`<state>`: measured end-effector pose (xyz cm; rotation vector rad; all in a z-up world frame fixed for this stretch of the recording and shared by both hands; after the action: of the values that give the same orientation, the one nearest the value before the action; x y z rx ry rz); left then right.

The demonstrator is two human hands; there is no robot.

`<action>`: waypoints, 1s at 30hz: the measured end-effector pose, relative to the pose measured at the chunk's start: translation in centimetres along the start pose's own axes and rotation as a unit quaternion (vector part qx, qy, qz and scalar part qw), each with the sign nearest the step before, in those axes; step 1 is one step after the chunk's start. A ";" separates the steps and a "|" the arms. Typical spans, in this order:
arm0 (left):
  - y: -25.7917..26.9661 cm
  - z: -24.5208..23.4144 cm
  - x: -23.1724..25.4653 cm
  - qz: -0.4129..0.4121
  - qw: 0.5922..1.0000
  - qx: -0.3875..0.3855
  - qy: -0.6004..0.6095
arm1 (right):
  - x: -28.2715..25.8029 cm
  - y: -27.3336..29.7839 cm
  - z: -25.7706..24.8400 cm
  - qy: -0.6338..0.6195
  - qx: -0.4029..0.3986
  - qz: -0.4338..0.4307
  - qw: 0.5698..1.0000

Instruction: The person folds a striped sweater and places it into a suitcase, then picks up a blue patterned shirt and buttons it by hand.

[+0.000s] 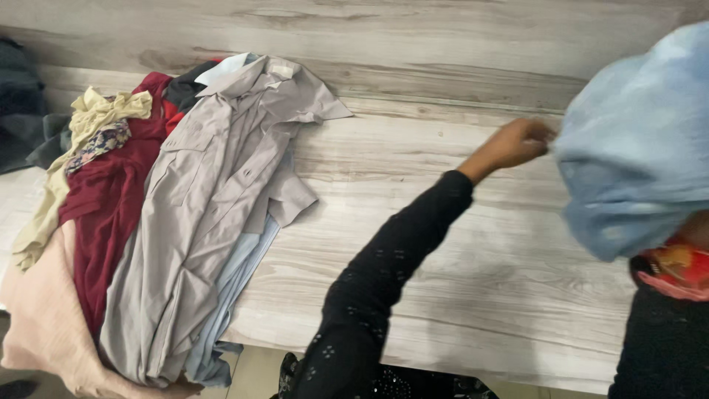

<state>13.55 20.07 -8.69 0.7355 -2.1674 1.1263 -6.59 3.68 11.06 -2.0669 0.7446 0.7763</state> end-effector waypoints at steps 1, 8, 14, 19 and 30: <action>3.6 -2.3 -1.5 -0.059 0.998 0.016 -0.015 | 0.6 -0.8 2.9 0.001 -0.041 -0.010 0.999; 22.2 -13.7 -5.9 -0.317 0.944 -0.048 0.084 | 6.8 -1.6 27.8 0.245 -0.176 0.008 0.953; 28.7 -11.8 -5.8 -0.218 0.941 -0.057 -0.252 | 7.7 2.5 40.1 0.385 -0.046 -0.132 0.913; 30.7 -13.4 -4.8 -0.231 0.967 0.019 -0.107 | 7.5 3.4 40.1 0.410 -0.047 -0.104 0.905; 32.7 -17.1 -7.6 -0.162 0.942 0.268 0.123 | 5.1 1.3 36.4 0.364 0.056 -0.076 0.927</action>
<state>0.12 52.13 -23.18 1.0712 -1.4669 1.5471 -14.03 31.79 -11.49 -2.2685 0.9715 -0.1547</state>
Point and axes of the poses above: each hand's wrist, its own y-axis away from the middle knuckle, its own z-axis out of the palm, x = y × z, the point moved 1 cm from there along -y, towards the middle knuckle, and after that the axes turned 8 degrees about z, right-handed, at the moved point
